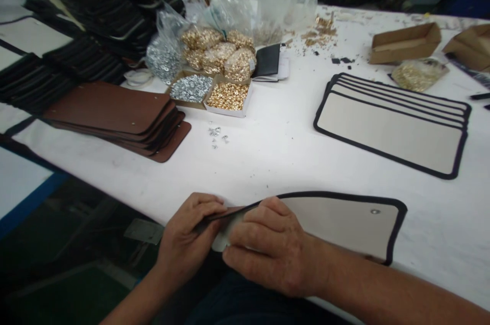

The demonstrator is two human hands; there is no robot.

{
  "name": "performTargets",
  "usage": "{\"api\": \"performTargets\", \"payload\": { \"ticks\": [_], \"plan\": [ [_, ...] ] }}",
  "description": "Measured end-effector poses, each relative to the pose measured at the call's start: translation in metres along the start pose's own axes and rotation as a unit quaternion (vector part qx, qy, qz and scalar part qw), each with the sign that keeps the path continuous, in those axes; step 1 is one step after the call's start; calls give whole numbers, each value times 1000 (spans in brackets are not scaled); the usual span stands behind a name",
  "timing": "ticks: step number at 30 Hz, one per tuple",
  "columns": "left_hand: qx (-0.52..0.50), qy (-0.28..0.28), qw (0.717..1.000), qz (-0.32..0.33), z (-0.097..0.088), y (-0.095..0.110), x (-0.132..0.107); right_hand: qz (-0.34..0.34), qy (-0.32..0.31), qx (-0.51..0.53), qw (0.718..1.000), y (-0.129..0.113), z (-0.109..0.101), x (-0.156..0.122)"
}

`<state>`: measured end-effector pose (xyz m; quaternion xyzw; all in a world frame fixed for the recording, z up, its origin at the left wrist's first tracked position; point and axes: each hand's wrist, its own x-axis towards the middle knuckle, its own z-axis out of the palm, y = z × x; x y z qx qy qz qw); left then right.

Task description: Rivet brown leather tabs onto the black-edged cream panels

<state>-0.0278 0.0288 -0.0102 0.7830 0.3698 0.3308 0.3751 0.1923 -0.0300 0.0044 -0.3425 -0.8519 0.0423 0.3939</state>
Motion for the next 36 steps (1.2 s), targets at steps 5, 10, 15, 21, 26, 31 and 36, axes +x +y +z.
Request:
{"api": "performTargets", "payload": {
  "ticks": [5, 10, 15, 21, 26, 31, 36],
  "plan": [
    [-44, -55, 996, -56, -11, 6, 11, 58, 23, 11, 998, 7, 16, 11],
    [-75, -115, 987, -78, -20, 8, 21, 100, 29, 15, 994, 19, 26, 13],
    [-124, -153, 975, -103, -25, 7, 25, 129, 9, 0, 992, 17, 27, 10],
    [-171, -177, 957, -156, -28, 10, 24, 144, 16, 66, 987, 19, 25, 12],
    [-184, -161, 953, -176, -24, 13, 22, 168, 8, 113, 979, 19, 24, 12],
    [-188, -157, 953, -180, -21, 14, 21, 168, 1, 112, 979, 19, 23, 11],
    [-145, -151, 964, -162, -21, 12, 22, 178, 2, 102, 979, 19, 23, 14]
  ]
}}
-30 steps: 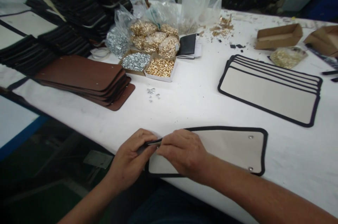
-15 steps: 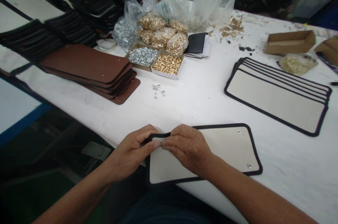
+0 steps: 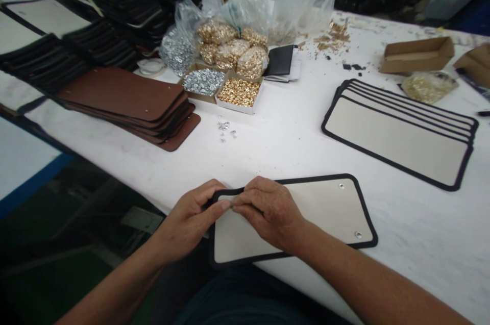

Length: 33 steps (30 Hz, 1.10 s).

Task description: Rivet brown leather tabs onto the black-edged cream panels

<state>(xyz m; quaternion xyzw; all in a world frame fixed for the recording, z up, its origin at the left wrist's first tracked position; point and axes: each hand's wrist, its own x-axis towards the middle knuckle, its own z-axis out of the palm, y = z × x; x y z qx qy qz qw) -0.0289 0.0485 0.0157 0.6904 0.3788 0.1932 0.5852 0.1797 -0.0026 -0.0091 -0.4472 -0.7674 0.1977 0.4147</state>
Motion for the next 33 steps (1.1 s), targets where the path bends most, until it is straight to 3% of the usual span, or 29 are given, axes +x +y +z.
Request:
{"api": "performTargets", "payload": {
  "ticks": [11, 18, 23, 33],
  "plan": [
    [73, 46, 994, 70, 6, -5, -1, 109, 42, 4, 993, -3, 8, -4],
    [93, 110, 983, 116, 16, -15, -6, 61, -9, -22, 998, 4, 9, -3],
    [99, 184, 970, 121, 20, -20, -10, 79, -24, -27, 996, 3, 6, -1],
    [115, 167, 966, 162, 19, -23, -9, 80, -40, -32, 996, 2, 8, 0]
  ]
}}
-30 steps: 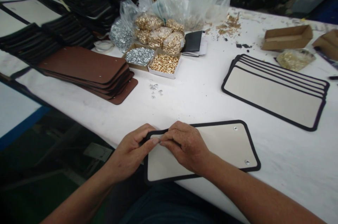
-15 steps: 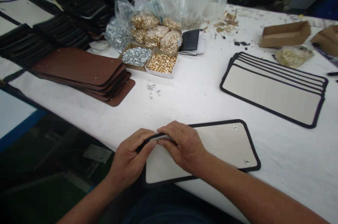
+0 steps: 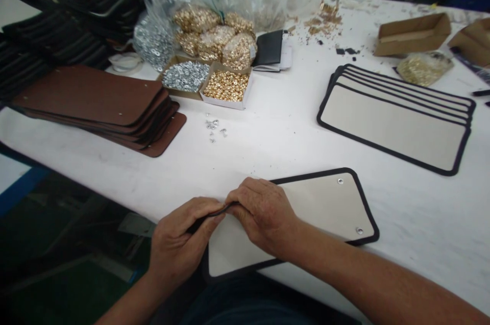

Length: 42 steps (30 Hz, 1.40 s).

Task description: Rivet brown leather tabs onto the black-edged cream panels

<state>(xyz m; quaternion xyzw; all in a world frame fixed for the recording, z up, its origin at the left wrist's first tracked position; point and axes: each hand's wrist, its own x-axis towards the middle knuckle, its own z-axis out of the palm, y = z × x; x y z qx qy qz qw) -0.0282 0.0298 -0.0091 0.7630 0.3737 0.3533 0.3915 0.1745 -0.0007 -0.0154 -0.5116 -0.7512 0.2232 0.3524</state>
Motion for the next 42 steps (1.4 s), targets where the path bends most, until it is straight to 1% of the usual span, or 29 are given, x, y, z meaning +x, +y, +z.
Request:
{"api": "performTargets", "payload": {
  "ticks": [3, 5, 8, 10, 12, 14, 15, 17, 19, 20, 23, 25, 26, 28, 30, 33, 36, 38, 39, 42],
  "plan": [
    [-1, 0, 1000, -12, 0, 0, 1, 6, 3, 16, 1000, 0, 0, 3],
    [0, 6, 999, -40, -1, 1, 2, 19, 19, 28, 999, 1, -2, 5],
    [-18, 5, 992, -125, -2, 9, 5, 70, 82, 16, 994, 2, -9, 9],
    [-41, -17, 984, -174, -4, 18, 5, 101, 127, -11, 987, 1, -16, 11],
    [-53, -49, 978, -198, -6, 28, 1, 112, 155, -40, 981, -2, -25, 15],
    [-63, -65, 972, -218, -8, 35, -7, 109, 156, -57, 980, -7, -34, 23],
    [-76, -58, 968, -234, -8, 36, -12, 112, 140, -56, 982, -10, -38, 28],
    [-117, -14, 956, -270, -9, 33, -22, 134, 74, -24, 988, -14, -46, 42],
    [-170, 65, 938, -295, -12, 25, -30, 166, 10, 10, 986, -11, -50, 59],
    [-198, 112, 926, -301, -15, 20, -32, 178, -5, 12, 984, -7, -49, 68],
    [-274, 233, 881, -308, -27, 6, -34, 178, 13, -46, 983, 14, -37, 97],
    [-292, 275, 862, -311, -37, -1, -33, 172, 17, -75, 982, 27, -25, 112],
    [-287, 286, 860, -309, -43, -4, -32, 173, 18, -87, 981, 33, -18, 119],
    [-254, 293, 872, -298, -56, -8, -29, 182, 22, -113, 977, 38, -7, 128],
    [-198, 273, 897, -286, -71, -9, -24, 190, 26, -137, 972, 40, -1, 133],
    [-90, 207, 935, -274, -97, -5, -11, 183, 29, -154, 971, 38, 2, 132],
    [-4, 136, 956, -258, -119, 6, 6, 151, 33, -141, 978, 38, 0, 127],
    [28, 101, 965, -240, -126, 13, 18, 128, 46, -120, 983, 37, -4, 122],
    [36, 89, 968, -230, -127, 17, 22, 118, 58, -105, 986, 36, -7, 119],
    [43, 79, 974, -206, -115, 28, 30, 105, 118, -53, 986, 21, -22, 105]
  ]
}}
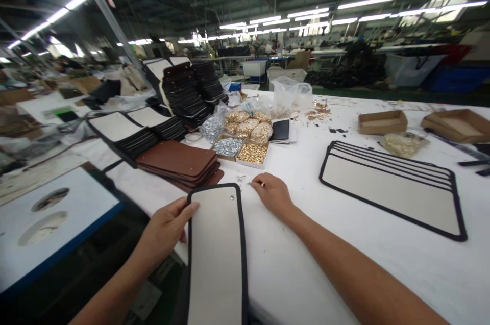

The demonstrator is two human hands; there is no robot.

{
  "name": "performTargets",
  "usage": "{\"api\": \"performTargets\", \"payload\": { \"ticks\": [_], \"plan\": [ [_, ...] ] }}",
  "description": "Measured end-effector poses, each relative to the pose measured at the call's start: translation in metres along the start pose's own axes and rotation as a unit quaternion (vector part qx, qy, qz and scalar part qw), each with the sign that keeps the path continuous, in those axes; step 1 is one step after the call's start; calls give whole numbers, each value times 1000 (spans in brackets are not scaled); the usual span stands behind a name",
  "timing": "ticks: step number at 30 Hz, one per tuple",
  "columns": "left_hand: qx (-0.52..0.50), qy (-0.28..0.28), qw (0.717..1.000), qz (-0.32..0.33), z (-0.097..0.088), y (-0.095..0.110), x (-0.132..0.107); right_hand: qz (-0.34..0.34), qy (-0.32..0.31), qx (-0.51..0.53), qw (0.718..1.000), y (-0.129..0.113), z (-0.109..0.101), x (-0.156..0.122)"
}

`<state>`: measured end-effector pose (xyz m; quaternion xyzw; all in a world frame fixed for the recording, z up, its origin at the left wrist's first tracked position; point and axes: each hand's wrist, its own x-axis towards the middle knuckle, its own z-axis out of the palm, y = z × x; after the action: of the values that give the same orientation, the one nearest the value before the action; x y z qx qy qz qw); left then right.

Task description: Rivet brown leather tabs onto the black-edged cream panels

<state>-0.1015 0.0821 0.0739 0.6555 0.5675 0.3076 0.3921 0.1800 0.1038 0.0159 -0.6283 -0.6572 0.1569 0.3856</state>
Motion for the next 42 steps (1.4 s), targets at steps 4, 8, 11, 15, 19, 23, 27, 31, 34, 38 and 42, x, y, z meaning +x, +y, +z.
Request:
{"api": "performTargets", "payload": {
  "ticks": [4, 8, 11, 15, 19, 23, 27, 31, 34, 38, 42],
  "plan": [
    [24, 50, 996, 71, 26, 13, -18, 3, 99, 78, 992, -40, -38, -38],
    [67, 90, 972, 209, 47, 13, -44, -145, 126, 183, 964, -85, -58, -81],
    [88, 93, 942, 311, 57, 4, -59, -214, 96, 175, 956, -95, -54, -99],
    [117, 81, 920, 364, 62, -6, -71, -228, 98, 162, 955, -85, -44, -107],
    [131, 103, 912, 376, 63, -7, -82, -236, 81, 149, 957, -78, -43, -122],
    [88, 112, 917, 372, 63, -8, -91, -237, 49, 147, 959, -78, -45, -150],
    [49, 101, 919, 378, 62, -11, -95, -236, 40, 117, 964, -76, -44, -169],
    [42, 78, 911, 402, 58, -14, -95, -264, 41, 102, 958, -74, -43, -171],
    [39, 45, 908, 414, 54, -16, -94, -255, 33, 108, 960, -75, -44, -169],
    [39, 9, 904, 425, 50, -19, -92, -240, 31, 131, 961, -76, -46, -166],
    [45, -20, 905, 422, 46, -18, -89, -219, 10, 181, 959, -75, -47, -159]
  ]
}}
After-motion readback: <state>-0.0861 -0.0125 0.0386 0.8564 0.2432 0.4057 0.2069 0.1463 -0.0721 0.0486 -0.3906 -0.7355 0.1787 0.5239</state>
